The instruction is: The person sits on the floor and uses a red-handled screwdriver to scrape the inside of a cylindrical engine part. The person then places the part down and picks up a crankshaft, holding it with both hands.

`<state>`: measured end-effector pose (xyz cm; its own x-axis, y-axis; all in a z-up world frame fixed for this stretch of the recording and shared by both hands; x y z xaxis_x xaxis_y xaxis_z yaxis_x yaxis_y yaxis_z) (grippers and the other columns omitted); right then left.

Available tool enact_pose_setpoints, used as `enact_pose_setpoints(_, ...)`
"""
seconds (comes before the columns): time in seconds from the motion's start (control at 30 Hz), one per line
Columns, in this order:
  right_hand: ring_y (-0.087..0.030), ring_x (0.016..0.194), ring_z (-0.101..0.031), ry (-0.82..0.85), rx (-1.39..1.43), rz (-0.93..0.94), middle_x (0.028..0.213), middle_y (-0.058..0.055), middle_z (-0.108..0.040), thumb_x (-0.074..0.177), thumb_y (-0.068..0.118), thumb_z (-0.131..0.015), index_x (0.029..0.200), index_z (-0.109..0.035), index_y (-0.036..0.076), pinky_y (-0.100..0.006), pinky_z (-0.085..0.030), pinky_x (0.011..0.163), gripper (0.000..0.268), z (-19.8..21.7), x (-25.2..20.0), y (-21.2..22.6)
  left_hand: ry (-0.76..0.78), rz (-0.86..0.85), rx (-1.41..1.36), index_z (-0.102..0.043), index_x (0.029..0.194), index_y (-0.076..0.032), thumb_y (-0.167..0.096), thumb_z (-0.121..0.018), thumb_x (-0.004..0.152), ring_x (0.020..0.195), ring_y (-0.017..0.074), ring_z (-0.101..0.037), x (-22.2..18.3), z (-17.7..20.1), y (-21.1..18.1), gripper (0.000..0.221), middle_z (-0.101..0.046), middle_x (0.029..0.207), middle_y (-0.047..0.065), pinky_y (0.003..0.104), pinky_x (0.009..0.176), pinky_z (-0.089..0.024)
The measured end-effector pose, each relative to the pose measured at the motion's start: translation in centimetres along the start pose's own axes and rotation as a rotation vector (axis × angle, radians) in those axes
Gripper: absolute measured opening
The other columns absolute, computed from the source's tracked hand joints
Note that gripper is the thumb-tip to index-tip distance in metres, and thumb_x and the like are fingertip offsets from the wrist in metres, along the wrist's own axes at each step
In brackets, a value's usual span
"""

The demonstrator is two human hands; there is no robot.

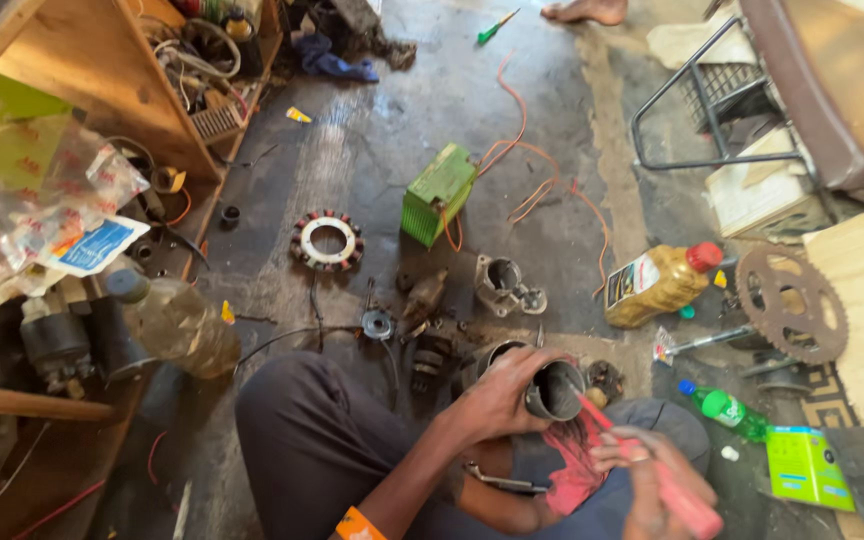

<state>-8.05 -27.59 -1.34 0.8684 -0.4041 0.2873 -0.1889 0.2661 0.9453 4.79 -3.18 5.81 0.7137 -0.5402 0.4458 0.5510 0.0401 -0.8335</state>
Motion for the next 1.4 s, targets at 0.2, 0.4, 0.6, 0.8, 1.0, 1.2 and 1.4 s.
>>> enact_pose_setpoints(0.2,-0.026,0.073,-0.08,0.435,0.027,-0.071,0.092,-0.023,-0.077,0.101,0.022,-0.052,0.114,-0.063,-0.01,-0.037,-0.065,0.073,0.035,-4.5,0.0,-1.6,-0.025,-0.009,-0.043,-0.053,0.141,-0.009,-0.019,-0.086,0.065,0.124,0.0368,-0.059,0.1,1.1,0.1,0.083,-0.063,0.131,0.016,0.044,0.109,-0.046)
enact_pose_setpoints(0.4,-0.028,0.079,-0.08,0.85,0.116,-0.327,0.099,-0.024,-0.078,0.095,0.015,-0.05,0.114,-0.063,-0.007,-0.037,-0.064,0.074,0.032,-3.1,2.7,0.3,0.007,-0.055,0.007,-0.054,0.141,-0.01,-0.018,-0.087,0.064,0.126,0.0369,-0.059,-0.2,0.5,-0.4,0.084,-0.063,0.131,0.016,0.045,0.11,-0.046)
enact_pose_setpoints(0.6,-0.026,0.063,-0.078,0.345,-0.235,-0.241,0.079,-0.021,-0.074,0.091,0.009,-0.055,0.09,-0.075,-0.011,-0.034,-0.062,0.058,0.029,-1.7,5.0,8.4,0.034,-0.034,0.066,-0.054,0.143,-0.011,-0.015,-0.088,0.062,0.124,0.0378,-0.06,0.2,-0.2,-1.5,0.088,-0.063,0.131,0.017,0.044,0.108,-0.047)
enact_pose_setpoints(0.8,-0.017,0.071,-0.078,0.294,-0.302,0.322,0.084,-0.013,-0.077,0.096,0.008,-0.057,0.091,-0.071,-0.007,-0.026,-0.065,0.062,0.021,-7.6,1.6,15.2,0.032,-0.05,0.08,-0.053,0.143,-0.01,-0.014,-0.09,0.057,0.122,0.0388,-0.059,0.1,-0.3,-1.0,0.093,-0.062,0.128,0.017,0.045,0.106,-0.047)
enact_pose_setpoints(1.0,-0.025,0.064,-0.081,0.361,-0.069,-0.142,0.081,-0.02,-0.079,0.091,0.006,-0.059,0.094,-0.075,-0.011,-0.033,-0.066,0.057,0.024,-4.7,1.4,7.5,0.037,-0.022,0.029,-0.054,0.14,-0.011,-0.018,-0.091,0.063,0.122,0.0374,-0.06,-0.6,-0.1,-0.1,0.086,-0.063,0.127,0.016,0.044,0.106,-0.049)
enact_pose_setpoints(1.2,-0.021,0.077,-0.08,0.449,-0.376,0.267,0.095,-0.018,-0.078,0.099,0.015,-0.054,0.106,-0.07,-0.006,-0.031,-0.064,0.073,0.027,-1.8,4.2,9.6,0.049,-0.046,0.109,-0.054,0.143,-0.01,-0.017,-0.09,0.06,0.125,0.0384,-0.059,0.0,-0.7,-1.1,0.09,-0.063,0.129,0.017,0.045,0.107,-0.047)
enact_pose_setpoints(1.4,-0.025,0.076,-0.081,0.47,0.0,0.02,0.092,-0.019,-0.079,0.097,0.013,-0.054,0.102,-0.072,-0.007,-0.034,-0.064,0.071,0.027,-5.8,1.8,7.0,0.023,-0.077,0.013,-0.054,0.142,-0.01,-0.017,-0.091,0.063,0.128,0.0374,-0.059,-0.2,0.1,-0.5,0.088,-0.062,0.136,0.017,0.044,0.111,-0.047)
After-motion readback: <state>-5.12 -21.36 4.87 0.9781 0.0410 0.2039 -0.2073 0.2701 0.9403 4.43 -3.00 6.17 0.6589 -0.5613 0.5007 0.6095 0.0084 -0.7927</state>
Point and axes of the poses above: each hand's wrist, its own x-axis towards the middle knuckle, its own z-axis out of the back of the hand, y = z × x, the point moved 9 cm from there along x, towards the middle knuckle
